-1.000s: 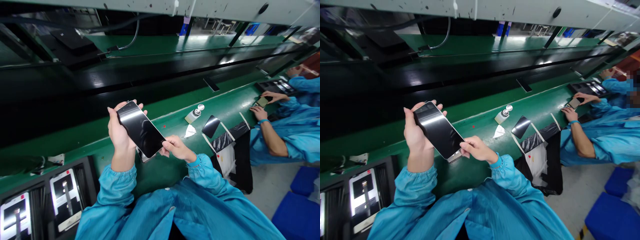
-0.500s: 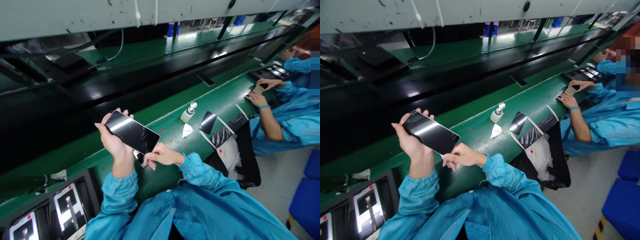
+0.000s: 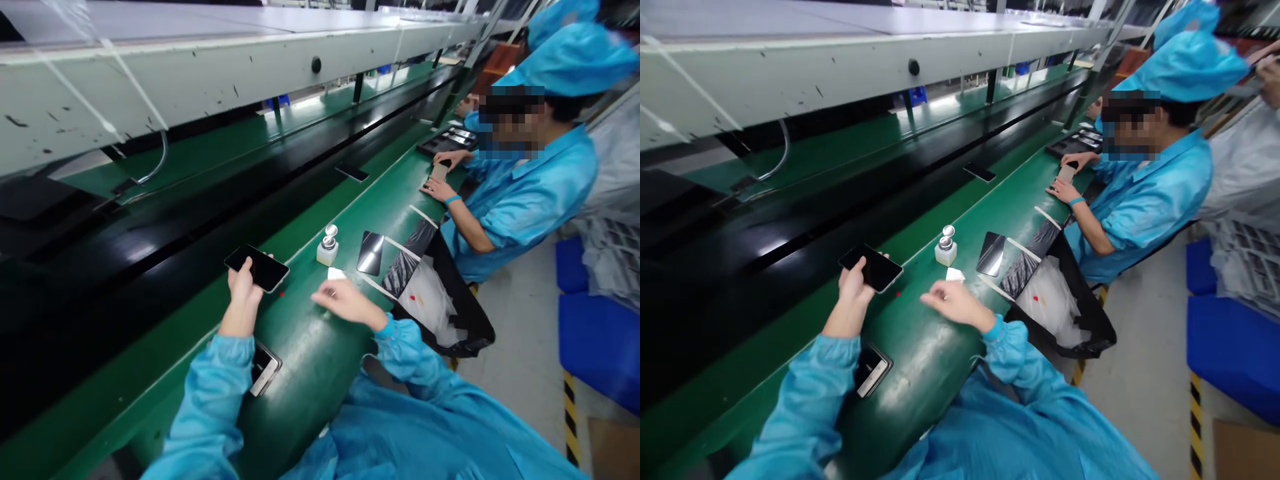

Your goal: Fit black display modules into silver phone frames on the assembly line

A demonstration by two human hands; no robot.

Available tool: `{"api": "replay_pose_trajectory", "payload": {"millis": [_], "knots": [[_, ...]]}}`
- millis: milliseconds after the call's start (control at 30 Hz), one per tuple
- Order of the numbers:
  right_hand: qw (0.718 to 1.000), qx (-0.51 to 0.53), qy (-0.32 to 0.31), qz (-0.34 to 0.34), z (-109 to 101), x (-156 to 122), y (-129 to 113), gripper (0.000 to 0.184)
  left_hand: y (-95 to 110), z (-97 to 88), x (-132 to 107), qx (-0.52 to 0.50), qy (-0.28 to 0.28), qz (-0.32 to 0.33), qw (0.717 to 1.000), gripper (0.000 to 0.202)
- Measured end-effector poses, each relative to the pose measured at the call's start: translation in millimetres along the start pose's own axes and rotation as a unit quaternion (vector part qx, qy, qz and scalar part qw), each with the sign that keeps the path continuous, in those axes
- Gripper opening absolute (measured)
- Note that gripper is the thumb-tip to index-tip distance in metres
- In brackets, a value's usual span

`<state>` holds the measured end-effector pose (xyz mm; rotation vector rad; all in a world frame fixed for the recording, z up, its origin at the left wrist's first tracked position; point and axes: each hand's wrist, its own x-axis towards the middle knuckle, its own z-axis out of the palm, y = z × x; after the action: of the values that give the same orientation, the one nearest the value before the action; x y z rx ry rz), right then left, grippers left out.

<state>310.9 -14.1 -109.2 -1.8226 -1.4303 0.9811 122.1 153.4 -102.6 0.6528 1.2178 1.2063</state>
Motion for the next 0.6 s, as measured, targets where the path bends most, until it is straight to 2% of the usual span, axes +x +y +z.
{"api": "replay_pose_trajectory", "payload": {"millis": [33,100,200,300,433,500,600], "knots": [[0.995,-0.042,0.069,0.050,-21,-1,14,0.040,1,9.6,16,0.017,0.010,0.001,1.000,0.031],[0.976,-0.097,0.146,0.126,-58,1,39,0.042,6,26.7,41,0.055,0.024,0.013,0.998,0.040],[0.941,-0.150,0.191,0.236,-91,12,65,0.054,12,48.4,61,0.114,0.022,0.047,0.992,0.044],[0.917,-0.173,0.191,0.305,-97,32,72,0.074,14,68.4,71,0.160,0.008,0.068,0.985,0.044],[0.903,-0.191,0.198,0.330,-94,60,70,0.094,8,91.3,88,0.203,0.030,0.058,0.977,0.046],[0.902,-0.188,0.197,0.334,-98,68,71,0.095,4,99.0,96,0.218,0.032,0.059,0.974,0.045],[0.912,-0.163,0.184,0.327,-111,71,78,0.081,-2,104.2,101,0.238,0.018,0.068,0.969,0.045]]}}
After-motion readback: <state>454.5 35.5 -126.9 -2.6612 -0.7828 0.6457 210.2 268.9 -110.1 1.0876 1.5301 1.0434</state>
